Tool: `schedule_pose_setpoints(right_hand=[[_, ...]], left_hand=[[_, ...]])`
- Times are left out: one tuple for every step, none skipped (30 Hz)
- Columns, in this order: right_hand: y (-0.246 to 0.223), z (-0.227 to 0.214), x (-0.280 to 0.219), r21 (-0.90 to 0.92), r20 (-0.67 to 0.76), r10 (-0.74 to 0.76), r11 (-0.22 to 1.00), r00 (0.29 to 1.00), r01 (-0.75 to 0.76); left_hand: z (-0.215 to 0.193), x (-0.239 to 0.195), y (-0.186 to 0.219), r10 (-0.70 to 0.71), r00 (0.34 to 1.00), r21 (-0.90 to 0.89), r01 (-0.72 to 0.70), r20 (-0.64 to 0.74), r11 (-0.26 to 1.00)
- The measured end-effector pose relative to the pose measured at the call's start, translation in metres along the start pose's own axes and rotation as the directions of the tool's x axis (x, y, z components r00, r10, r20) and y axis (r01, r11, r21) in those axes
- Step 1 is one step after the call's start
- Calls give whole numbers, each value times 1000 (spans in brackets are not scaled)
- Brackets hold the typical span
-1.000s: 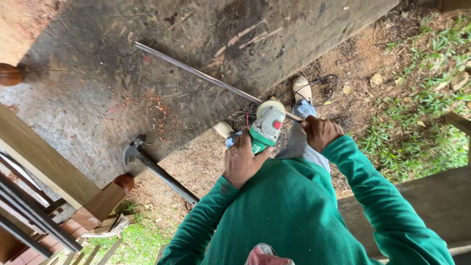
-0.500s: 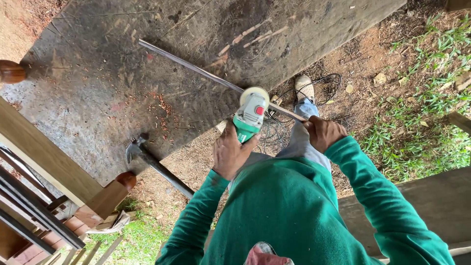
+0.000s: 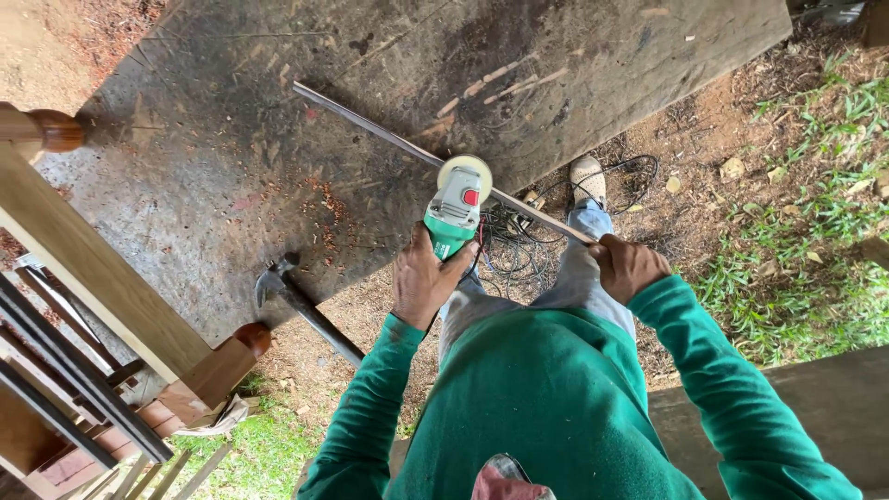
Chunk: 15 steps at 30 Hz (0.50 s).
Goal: The person uses a handheld angle grinder to smooth the surface of several metal rods placed on a wooden workbench. They systematically move the grinder along the length of each rod, then reposition the rods to work on different sections.
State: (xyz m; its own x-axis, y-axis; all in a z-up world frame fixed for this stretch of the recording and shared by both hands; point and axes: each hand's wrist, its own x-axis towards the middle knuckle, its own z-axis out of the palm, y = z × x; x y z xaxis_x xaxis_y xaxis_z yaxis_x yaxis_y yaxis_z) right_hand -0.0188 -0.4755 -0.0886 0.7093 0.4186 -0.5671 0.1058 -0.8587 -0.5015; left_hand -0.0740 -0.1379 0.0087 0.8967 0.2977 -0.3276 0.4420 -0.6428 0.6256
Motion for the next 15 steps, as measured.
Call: schedule_pose_setpoints(right_hand=[[0,-1,0,-4,4,12,1000,1000,-12],[0,-1,0,-8,9,24,1000,1000,-24],[0,-2,0,-10,7,19,1000,1000,-18],[-1,-2,0,-4,4,17,1000,1000,-17],[-1,-2,0,2,2,15,1000,1000,-15],[1,1,1,0,1,8,1000,1000,-8],[4,3,1,0,-1,6,1000,1000,-6],[7,5,2,0,-3,3,1000,1000,-3],[9,7,2,-2,-4,-2,1000,1000,2],[11,9,2,-10,-11,4,1000,1000,-4],[13,11,2,-16,-19,9,1000,1000,-9],[16,14,1,-17,-20,3,1000,1000,-4],[18,16,1,-28,-37,16,999,999,-17],[19,19,2,-39,-54,29,999,998,-31],[20,19,2,-38,-56,18,999,998,-20]], left_hand=[[-2,2,0,-33,999,2,33,-1,999],[-5,4,-1,-65,998,4,65,-1,998],[-8,6,0,-66,998,4,66,-7,998],[-11,8,0,-72,997,-4,72,-20,997],[-15,10,0,-79,996,-11,79,-33,997],[-17,11,-2,-80,996,-12,80,-39,997],[-18,14,-5,-122,992,19,122,-30,992],[-20,16,-8,-163,986,49,164,-22,985],[-23,19,-8,-164,986,47,165,-27,985],[-26,21,-8,-131,990,23,132,-59,991],[-30,23,-9,-98,991,2,99,-92,995],[-30,25,-13,-99,990,2,100,-97,995],[-31,27,-18,-73,991,-17,72,-113,997],[-33,29,-22,-47,990,-35,43,-130,998],[-34,32,-25,-48,989,-30,44,-140,999]])
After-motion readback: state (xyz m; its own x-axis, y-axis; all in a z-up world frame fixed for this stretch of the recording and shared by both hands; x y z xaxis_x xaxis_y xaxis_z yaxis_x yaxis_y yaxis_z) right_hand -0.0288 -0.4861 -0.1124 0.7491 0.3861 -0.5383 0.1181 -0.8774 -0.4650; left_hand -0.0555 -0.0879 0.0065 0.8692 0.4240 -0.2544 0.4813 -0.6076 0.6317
